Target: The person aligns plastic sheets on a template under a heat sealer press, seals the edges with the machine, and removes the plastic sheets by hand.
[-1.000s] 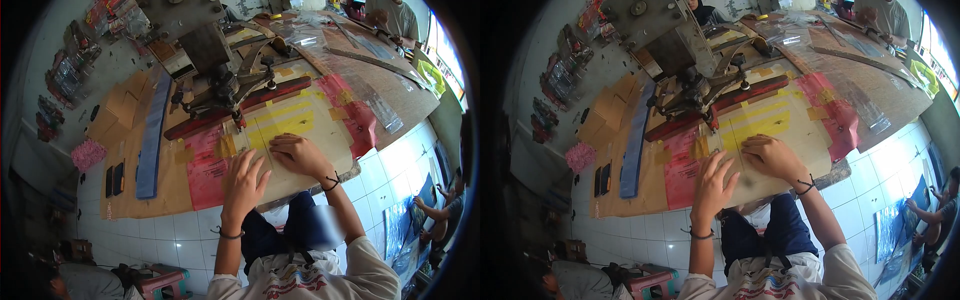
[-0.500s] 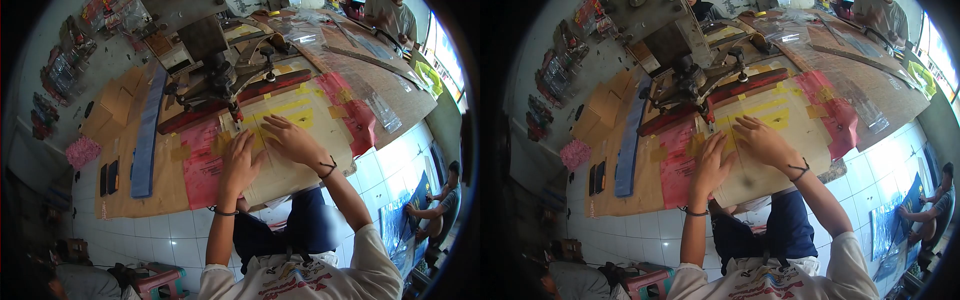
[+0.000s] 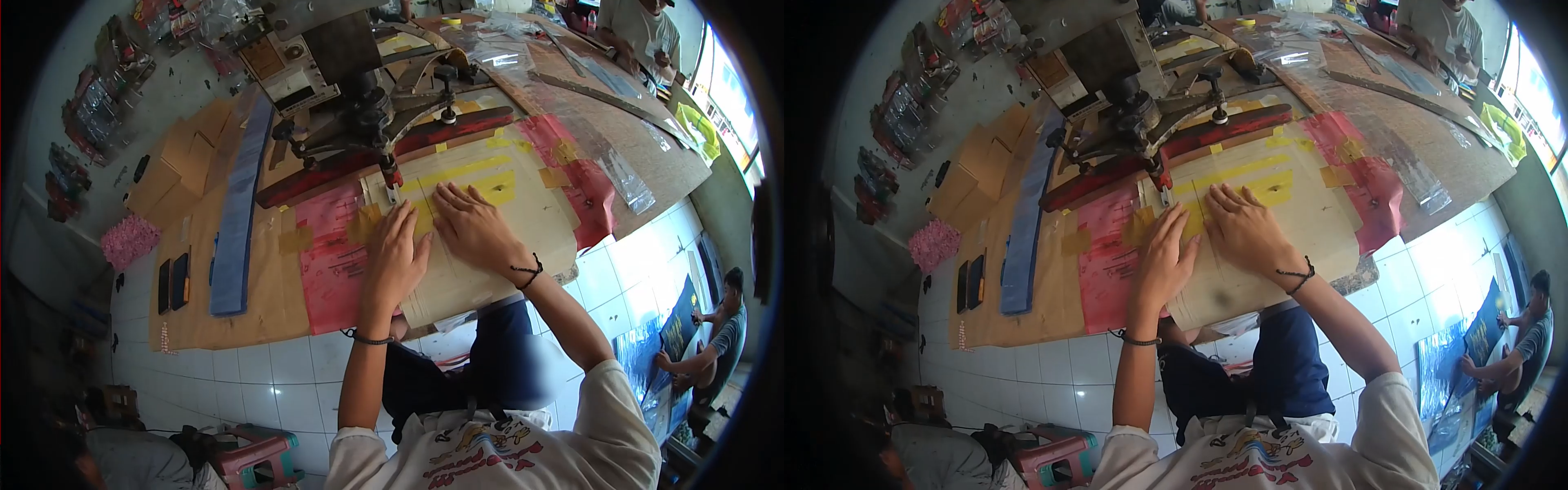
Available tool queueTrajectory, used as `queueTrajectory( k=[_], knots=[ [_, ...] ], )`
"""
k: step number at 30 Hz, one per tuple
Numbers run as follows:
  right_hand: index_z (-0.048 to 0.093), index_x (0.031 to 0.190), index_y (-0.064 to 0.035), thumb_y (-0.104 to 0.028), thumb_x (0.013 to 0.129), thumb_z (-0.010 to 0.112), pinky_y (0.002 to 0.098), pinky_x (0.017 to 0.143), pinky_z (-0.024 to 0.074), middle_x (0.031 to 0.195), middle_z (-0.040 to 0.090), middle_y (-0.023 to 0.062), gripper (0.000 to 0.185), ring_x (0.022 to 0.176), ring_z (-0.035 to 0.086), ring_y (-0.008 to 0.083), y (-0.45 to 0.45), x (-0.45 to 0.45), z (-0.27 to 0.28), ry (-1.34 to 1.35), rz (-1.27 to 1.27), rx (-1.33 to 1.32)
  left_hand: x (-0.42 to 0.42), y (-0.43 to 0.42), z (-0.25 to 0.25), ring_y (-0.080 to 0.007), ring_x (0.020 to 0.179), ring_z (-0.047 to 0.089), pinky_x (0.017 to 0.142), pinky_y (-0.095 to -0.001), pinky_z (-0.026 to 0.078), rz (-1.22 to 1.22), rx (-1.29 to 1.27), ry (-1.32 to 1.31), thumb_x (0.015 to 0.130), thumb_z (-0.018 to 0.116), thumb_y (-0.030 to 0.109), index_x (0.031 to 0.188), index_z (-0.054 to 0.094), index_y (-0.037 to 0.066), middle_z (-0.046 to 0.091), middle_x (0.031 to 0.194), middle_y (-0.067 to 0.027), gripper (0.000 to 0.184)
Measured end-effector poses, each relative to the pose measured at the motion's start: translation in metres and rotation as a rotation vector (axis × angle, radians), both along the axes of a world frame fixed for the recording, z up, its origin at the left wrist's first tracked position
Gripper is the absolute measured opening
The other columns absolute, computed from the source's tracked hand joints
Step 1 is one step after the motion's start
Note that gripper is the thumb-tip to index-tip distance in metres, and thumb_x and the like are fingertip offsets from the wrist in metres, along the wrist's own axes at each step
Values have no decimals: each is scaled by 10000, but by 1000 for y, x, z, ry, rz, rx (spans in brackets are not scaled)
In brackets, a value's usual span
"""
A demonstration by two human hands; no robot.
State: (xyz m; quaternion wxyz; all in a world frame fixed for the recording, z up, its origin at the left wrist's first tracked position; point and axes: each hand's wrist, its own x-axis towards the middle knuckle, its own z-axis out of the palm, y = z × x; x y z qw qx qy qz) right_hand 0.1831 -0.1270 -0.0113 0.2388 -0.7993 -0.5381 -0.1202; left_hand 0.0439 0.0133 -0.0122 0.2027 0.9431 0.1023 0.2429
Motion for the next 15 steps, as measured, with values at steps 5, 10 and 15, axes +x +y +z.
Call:
queueTrajectory(
  k=[5, 10, 15],
  knots=[
    [558, 1379, 102, -271, 1011, 569, 477, 1201, 364, 1473, 556, 260, 524, 1415, 495, 389, -16, -9, 3, -4, -32, -2, 0, 0, 1, -378, 1434, 450, 1196, -467, 355, 0, -28, -49, 1025, 604, 260, 1418, 550, -44, 497, 1538, -205, 500],
    [634, 1300, 48, -245, 947, 676, 447, 1111, 443, 1374, 638, 220, 460, 1268, 599, 367, -43, -34, 35, 109, 26, -146, 0, 0, 5, -381, 1391, 483, 1178, -470, 376, -24, 24, -47, 956, 691, 309, 1352, 614, -17, 541, 1475, -200, 519],
    [666, 1313, -56, -272, 933, 722, 451, 1022, 478, 1256, 689, 171, 441, 1170, 616, 349, -15, 37, 19, 131, -11, -20, -2, -2, 10, -369, 1243, 574, 1084, -471, 448, -71, 7, -73, 838, 827, 332, 1158, 725, 44, 621, 1276, -151, 443]
  ],
)
